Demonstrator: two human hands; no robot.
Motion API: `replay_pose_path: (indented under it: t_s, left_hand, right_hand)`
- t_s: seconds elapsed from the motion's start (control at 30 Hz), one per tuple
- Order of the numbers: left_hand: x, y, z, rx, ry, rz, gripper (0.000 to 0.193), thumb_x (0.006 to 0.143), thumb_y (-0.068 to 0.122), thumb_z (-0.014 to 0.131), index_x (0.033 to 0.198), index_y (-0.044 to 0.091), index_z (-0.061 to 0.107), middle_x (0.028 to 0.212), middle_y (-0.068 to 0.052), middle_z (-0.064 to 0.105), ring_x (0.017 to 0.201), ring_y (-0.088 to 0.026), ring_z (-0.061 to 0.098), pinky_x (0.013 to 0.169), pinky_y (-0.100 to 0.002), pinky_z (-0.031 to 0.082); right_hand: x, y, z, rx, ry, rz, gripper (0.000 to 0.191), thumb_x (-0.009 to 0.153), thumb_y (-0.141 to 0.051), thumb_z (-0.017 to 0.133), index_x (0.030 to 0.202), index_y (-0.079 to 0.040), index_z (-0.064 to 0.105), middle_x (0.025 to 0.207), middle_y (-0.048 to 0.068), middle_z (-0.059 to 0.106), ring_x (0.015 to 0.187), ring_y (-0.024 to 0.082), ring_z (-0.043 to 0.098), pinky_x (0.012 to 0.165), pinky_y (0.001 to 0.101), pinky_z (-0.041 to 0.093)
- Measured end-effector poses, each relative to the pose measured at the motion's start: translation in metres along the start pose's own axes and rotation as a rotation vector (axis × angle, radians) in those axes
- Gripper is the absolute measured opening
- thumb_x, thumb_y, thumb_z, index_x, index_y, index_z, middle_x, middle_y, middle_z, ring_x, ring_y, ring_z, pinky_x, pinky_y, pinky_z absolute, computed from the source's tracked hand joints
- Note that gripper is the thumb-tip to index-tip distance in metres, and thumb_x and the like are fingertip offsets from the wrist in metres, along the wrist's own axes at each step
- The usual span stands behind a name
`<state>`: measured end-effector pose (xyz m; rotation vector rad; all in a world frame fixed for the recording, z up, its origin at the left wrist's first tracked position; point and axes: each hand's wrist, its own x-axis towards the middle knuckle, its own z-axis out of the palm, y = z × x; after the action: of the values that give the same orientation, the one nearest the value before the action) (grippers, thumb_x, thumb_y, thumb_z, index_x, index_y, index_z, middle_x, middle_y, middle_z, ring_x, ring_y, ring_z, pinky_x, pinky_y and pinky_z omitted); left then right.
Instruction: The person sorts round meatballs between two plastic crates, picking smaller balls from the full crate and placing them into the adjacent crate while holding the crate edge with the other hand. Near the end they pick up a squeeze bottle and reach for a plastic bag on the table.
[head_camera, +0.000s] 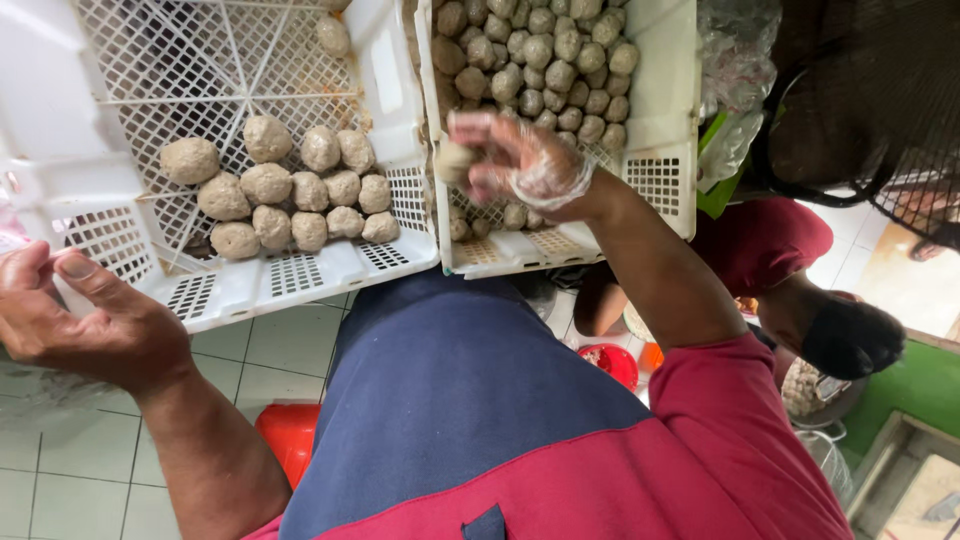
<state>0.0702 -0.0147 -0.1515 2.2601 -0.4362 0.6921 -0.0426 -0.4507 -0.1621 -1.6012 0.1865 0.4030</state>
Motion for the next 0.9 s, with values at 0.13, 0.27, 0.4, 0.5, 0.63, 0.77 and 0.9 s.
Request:
replay_pose_path:
  t_s: [0.13,0.27,0.4,0.5,0.63,0.77,0.9]
  left_hand:
    - [0.005,-0.006,-0.013,0.062,-0.029,0.058,0.038,0.117,0.026,0.048,0.114,-0.009,0.061,0.117,-0.020,0.061,0.111,-0.036,0.060,0.094,-0.045,0.050]
    - [0.013,-0.021,-0.024,-0.015,0.016,0.056,0.036,0.121,0.028,0.052,0.114,-0.007,0.061,0.117,-0.020,0.059,0.114,-0.036,0.059,0.099,-0.046,0.049]
    - [0.018,-0.033,-0.033,-0.033,0.022,0.006,0.034,0.121,0.027,0.053,0.116,-0.006,0.061,0.118,-0.021,0.061,0.116,-0.037,0.060,0.105,-0.048,0.049]
    - [0.021,-0.036,-0.039,-0.059,-0.008,-0.005,0.034,0.121,0.027,0.053,0.121,-0.006,0.061,0.122,-0.022,0.063,0.117,-0.037,0.060,0.107,-0.049,0.048]
    - [0.026,-0.037,-0.047,-0.082,-0.012,-0.022,0.032,0.121,0.026,0.054,0.123,-0.005,0.061,0.124,-0.022,0.063,0.116,-0.037,0.062,0.105,-0.048,0.050]
    - [0.031,-0.044,-0.057,-0.103,-0.029,-0.007,0.030,0.120,0.024,0.055,0.124,-0.005,0.061,0.124,-0.023,0.062,0.115,-0.038,0.061,0.103,-0.049,0.050]
    - [0.036,-0.056,-0.066,-0.129,-0.034,-0.011,0.028,0.118,0.022,0.057,0.124,-0.004,0.062,0.123,-0.023,0.062,0.117,-0.039,0.062,0.101,-0.048,0.050]
  right_hand:
    - [-0.008,0.021,0.002,-0.349,0.229,-0.026,0.032,0.103,-0.023,0.067,0.130,-0.010,0.058,0.113,0.005,0.068,0.094,0.019,0.069,0.088,0.0394,0.060]
    - [-0.031,0.095,-0.041,-0.897,0.115,0.369,0.033,0.097,-0.021,0.070,0.126,-0.005,0.065,0.117,0.019,0.073,0.101,0.030,0.071,0.090,0.0420,0.056]
    - [-0.035,0.145,-0.027,-1.211,-0.238,0.598,0.046,0.091,-0.027,0.072,0.134,-0.013,0.064,0.133,0.018,0.065,0.119,0.035,0.064,0.101,0.0420,0.051]
    - [-0.026,0.141,-0.016,-1.119,-0.142,0.738,0.045,0.091,-0.034,0.071,0.130,-0.013,0.067,0.132,0.016,0.069,0.121,0.033,0.066,0.103,0.0414,0.053]
    - [-0.018,0.127,-0.006,-1.135,-0.226,0.831,0.043,0.089,-0.034,0.067,0.128,-0.015,0.066,0.138,0.011,0.065,0.126,0.031,0.061,0.108,0.0400,0.048]
    - [-0.013,0.118,0.009,-1.172,-0.253,0.728,0.044,0.093,-0.042,0.067,0.127,-0.015,0.066,0.135,0.013,0.063,0.122,0.031,0.059,0.103,0.0414,0.048]
    - [-0.006,0.076,0.029,-0.628,0.103,0.827,0.042,0.097,-0.044,0.072,0.116,-0.007,0.066,0.106,0.021,0.073,0.086,0.025,0.065,0.077,0.0430,0.055]
